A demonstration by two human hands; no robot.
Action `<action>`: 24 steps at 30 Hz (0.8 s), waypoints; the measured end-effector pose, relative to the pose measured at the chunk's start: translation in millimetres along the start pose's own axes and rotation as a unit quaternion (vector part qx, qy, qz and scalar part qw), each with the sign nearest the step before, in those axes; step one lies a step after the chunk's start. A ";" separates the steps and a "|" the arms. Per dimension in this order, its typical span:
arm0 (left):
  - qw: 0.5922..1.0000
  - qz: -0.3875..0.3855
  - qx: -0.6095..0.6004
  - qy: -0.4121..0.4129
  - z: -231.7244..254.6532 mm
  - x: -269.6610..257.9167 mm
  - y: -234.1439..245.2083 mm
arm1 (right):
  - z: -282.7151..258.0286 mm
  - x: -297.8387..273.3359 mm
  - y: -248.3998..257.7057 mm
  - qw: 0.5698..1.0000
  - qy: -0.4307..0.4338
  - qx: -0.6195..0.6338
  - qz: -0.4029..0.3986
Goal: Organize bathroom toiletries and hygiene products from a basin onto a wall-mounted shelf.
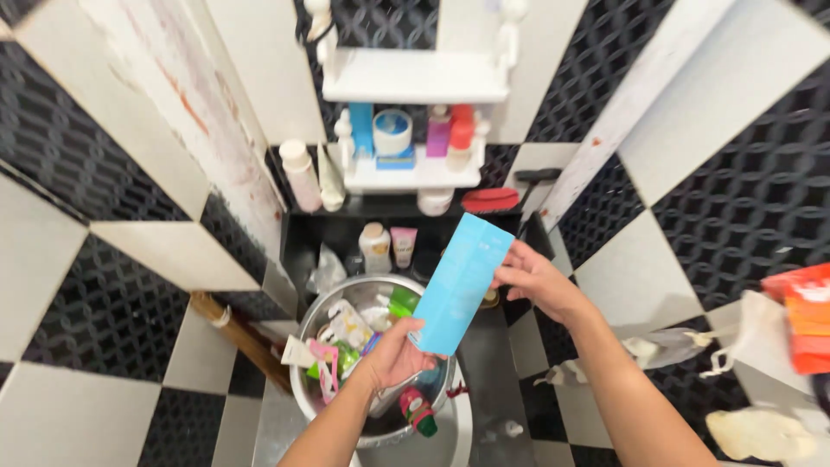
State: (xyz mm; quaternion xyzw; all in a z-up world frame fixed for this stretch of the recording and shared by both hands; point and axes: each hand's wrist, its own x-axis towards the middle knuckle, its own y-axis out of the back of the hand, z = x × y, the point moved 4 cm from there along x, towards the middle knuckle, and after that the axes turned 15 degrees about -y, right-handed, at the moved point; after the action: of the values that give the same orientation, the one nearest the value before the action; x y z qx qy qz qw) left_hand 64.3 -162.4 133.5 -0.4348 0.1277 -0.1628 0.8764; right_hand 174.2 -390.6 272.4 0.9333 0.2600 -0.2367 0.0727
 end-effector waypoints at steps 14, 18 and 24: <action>0.921 0.078 0.333 -0.188 57.8 66.0 -45.9 | -48.2 -27.1 25.0 0.972 0.111 -0.035 0.202; 0.728 0.072 0.557 -0.394 120.2 67.2 -108.0 | -110.6 -35.5 37.9 0.906 0.256 -0.125 0.312; 0.552 0.000 0.645 -0.528 211.5 80.7 -214.8 | -243.7 -77.6 6.6 0.830 0.328 -0.221 0.394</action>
State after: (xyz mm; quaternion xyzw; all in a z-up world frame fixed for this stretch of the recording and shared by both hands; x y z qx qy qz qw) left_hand 177.9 -164.1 424.2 0.2396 -0.4973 0.0575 0.8319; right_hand 217.7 -368.2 523.5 0.9384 -0.0763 0.1955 0.2746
